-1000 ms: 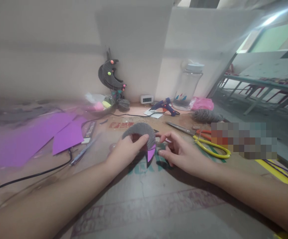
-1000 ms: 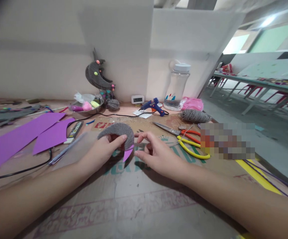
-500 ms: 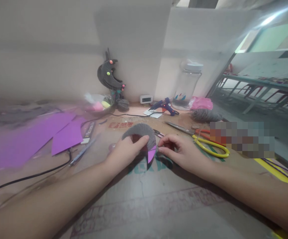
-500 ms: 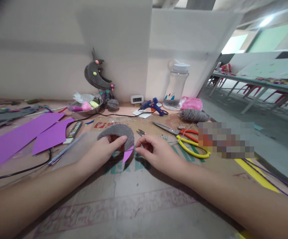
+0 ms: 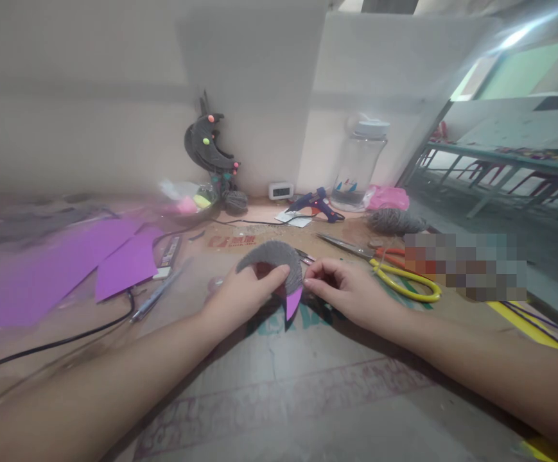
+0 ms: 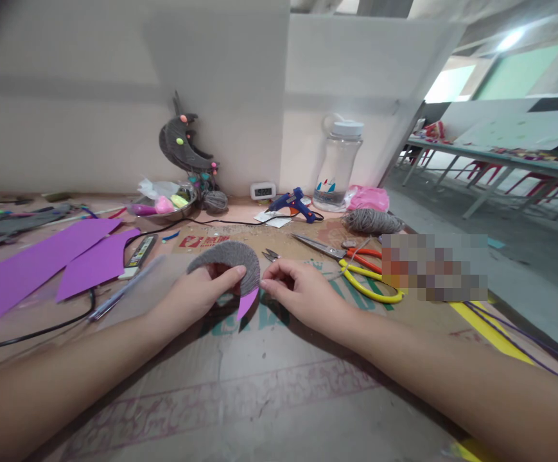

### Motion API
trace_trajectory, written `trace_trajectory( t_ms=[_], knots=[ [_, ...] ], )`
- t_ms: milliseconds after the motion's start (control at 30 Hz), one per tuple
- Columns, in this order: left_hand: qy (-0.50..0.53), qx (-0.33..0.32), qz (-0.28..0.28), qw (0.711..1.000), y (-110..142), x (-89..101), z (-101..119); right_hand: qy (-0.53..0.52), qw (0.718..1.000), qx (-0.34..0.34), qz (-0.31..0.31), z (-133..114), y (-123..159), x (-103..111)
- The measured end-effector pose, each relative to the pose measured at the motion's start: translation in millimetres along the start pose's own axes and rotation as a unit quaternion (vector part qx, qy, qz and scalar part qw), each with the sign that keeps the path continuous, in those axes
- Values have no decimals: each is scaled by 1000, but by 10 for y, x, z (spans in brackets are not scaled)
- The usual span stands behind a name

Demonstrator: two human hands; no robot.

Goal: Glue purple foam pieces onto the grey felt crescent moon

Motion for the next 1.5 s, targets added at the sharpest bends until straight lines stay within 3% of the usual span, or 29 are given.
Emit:
trace_trajectory(
  t_ms=[167, 400, 533, 667, 767, 933, 1500],
  knots=[
    [13, -10, 4, 1000, -22, -7, -29, -12, 1000, 4, -11, 13, 0, 13],
    [33, -30, -35, 998, 17, -10, 10, -106, 994, -1, -13, 40, -12, 17],
    [103, -52, -90, 989, 40, -47, 40, -173, 983, -62, 12, 84, -4, -10],
    [210, -99, -135, 963, 56, -110, 58, -213, 972, -72, 67, 66, -1, 36],
    [201, -136, -109, 964, 95, -126, 55, -218, 970, -71, 79, 57, -3, 65],
    [62, -196, -36, 978, 176, -89, 67, -204, 973, -77, 78, 62, 9, 69],
    [30, -209, -24, 977, 193, -73, 102, -252, 959, -104, 80, 74, 32, 19]
  ],
)
Point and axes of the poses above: each hand's wrist, its own y-axis away from the middle knuckle, its own x-axis out of the back of the hand, z = x × y, the point moved 2 cm from there along -y, towards the middle knuckle, and after that the axes turned 13 degrees about x, right-handed, at the moved point
